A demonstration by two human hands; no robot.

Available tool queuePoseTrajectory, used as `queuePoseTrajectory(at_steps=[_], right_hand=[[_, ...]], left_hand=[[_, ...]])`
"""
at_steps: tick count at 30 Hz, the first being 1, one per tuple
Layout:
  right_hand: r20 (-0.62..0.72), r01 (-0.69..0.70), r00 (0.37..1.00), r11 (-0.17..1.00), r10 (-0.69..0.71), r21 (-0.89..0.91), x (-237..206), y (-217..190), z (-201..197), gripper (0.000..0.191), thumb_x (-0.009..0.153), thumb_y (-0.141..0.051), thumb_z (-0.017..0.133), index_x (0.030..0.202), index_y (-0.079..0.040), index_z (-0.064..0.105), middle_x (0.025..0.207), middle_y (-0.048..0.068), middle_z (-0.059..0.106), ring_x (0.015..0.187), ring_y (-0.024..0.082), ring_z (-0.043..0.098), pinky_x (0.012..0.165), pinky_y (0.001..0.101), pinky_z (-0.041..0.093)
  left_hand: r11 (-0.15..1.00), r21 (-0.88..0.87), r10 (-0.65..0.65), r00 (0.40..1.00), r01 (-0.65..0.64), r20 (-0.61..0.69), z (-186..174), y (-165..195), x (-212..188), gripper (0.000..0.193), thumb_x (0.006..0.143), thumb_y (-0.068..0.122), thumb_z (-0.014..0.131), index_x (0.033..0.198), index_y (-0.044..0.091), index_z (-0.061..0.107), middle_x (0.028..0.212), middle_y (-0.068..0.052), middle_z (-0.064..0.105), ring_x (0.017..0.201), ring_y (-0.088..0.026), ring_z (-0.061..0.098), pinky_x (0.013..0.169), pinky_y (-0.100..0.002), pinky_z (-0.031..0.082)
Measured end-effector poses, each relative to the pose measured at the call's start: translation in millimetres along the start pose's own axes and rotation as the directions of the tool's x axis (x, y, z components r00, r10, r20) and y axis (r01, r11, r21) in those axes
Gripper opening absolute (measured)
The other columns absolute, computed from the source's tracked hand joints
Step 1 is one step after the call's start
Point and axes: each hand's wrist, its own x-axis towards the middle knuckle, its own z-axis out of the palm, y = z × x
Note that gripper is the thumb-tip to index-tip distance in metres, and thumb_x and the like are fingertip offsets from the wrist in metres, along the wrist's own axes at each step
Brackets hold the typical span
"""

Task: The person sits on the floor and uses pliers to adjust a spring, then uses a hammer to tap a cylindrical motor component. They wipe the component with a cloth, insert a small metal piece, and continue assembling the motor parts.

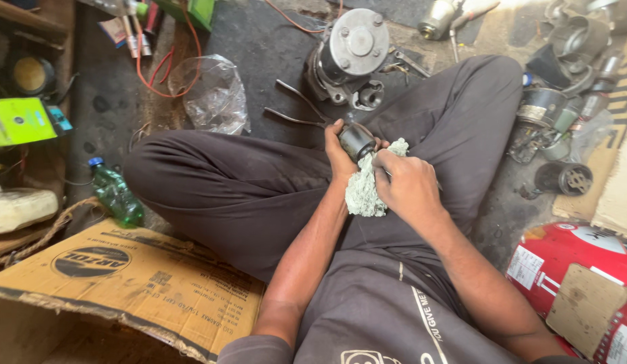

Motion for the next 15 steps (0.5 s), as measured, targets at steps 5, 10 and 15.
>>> queuePoseTrajectory(at_steps=[5,10,15], right_hand=[[0.1,-0.129,0.99,0.911,0.097,0.391,1.4,22.6,6.7,0.01,0.087,-0.002,0.074,0.096,-0.002,0.07,0.072,0.013,0.071,0.064,0.02,0.069,0.059,0.0324,0.053],[0.14,-0.252,0.963,0.582,0.232,0.773,-1.9,34.5,16.9,0.01,0.092,0.002,0.068,0.102,0.003,0.068,0.085,0.005,0.072,0.073,0.001,0.064,0.062,0.0209,0.051],[0.005,-0.261,0.949,0.779,0.314,0.57,-6.1,25.6,12.6,0.011,0.09,0.006,0.065,0.1,0.005,0.068,0.074,0.007,0.071,0.063,0.002,0.058,0.051,0.0232,0.044]], left_hand=[[0.991,0.129,0.051,0.995,-0.04,-0.082,-4.9,0.8,1.4,0.054,0.093,0.056,0.052,0.079,0.004,0.059,0.065,-0.017,0.065,0.061,-0.031,0.066,0.06,-0.042,0.057],[0.974,0.203,0.128,0.985,-0.103,-0.112,-5.7,0.9,6.8,0.043,0.093,0.049,0.057,0.093,0.007,0.058,0.073,-0.014,0.064,0.071,-0.031,0.071,0.064,-0.042,0.058],[0.974,0.192,0.112,0.993,-0.118,0.039,-6.9,-0.6,1.1,0.042,0.095,0.047,0.052,0.088,0.007,0.058,0.074,-0.013,0.063,0.079,-0.032,0.072,0.068,-0.044,0.059]])
